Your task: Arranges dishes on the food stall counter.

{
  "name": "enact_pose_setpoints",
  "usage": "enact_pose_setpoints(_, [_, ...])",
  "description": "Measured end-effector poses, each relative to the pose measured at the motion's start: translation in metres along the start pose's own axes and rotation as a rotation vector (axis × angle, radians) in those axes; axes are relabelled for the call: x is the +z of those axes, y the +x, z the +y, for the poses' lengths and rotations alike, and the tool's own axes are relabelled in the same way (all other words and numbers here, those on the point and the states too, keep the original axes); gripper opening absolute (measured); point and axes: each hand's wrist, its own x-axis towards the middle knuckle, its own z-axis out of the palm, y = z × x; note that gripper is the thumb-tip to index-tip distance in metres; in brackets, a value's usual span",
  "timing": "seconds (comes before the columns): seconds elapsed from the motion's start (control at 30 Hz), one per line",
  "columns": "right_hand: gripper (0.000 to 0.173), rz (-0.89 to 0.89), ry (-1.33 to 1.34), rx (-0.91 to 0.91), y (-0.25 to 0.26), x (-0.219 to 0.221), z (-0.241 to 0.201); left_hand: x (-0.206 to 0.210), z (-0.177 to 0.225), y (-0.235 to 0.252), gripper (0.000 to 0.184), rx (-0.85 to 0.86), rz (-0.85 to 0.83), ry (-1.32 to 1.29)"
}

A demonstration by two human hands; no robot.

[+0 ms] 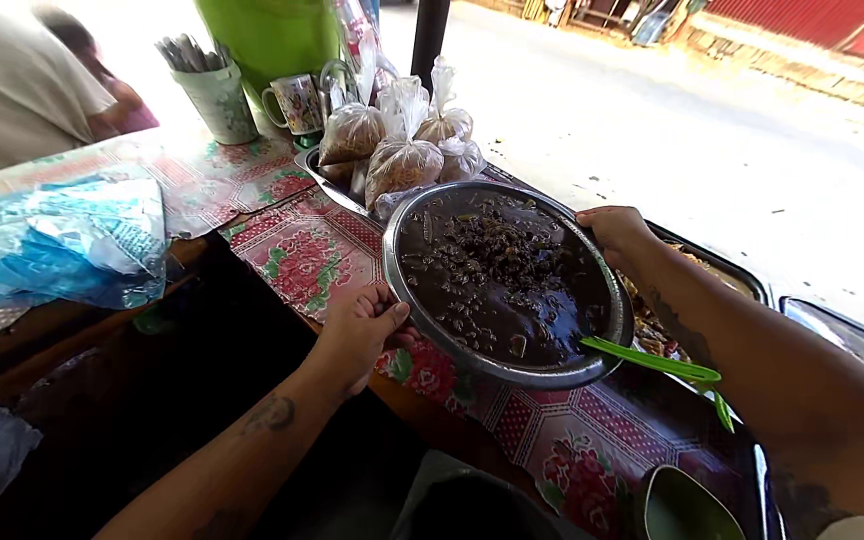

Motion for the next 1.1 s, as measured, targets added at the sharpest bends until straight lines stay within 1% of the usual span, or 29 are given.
enact_pose_setpoints(0.13, [0.024,0.033,-0.001,0.019,0.022,-0.005,-0.001,0.009,0.01,0.028,0.002,-0.022,-0.036,0.063])
enact_pose_setpoints(0.3, [0.022,0.082,-0.01,0.014,0.049,-0.013,0.002,0.023,0.017,0.066,0.005,-0.032,-0.059,0.138])
enact_pose_setpoints(0.5, [0.021,0.143,-0.019,0.033,0.079,-0.023,0.008,0.041,0.024,0.104,0.006,-0.007,-0.031,0.176])
enact_pose_setpoints(0.67, [0.025,0.192,0.012,0.086,0.094,-0.03,0.01,0.049,0.024,0.134,0.006,0.023,-0.028,0.194])
enact_pose_setpoints(0.83, [0.023,0.224,0.037,0.092,0.103,-0.034,0.012,0.055,0.027,0.154,0.006,0.036,-0.029,0.207])
enact_pose_setpoints(1.03, [0.026,0.25,0.061,0.128,0.11,-0.037,0.013,0.062,0.032,0.17,0.003,0.059,-0.024,0.233])
enact_pose_setpoints(1.1, [0.026,0.254,0.072,0.14,0.113,-0.038,0.014,0.063,0.032,0.174,0.005,0.063,-0.019,0.255])
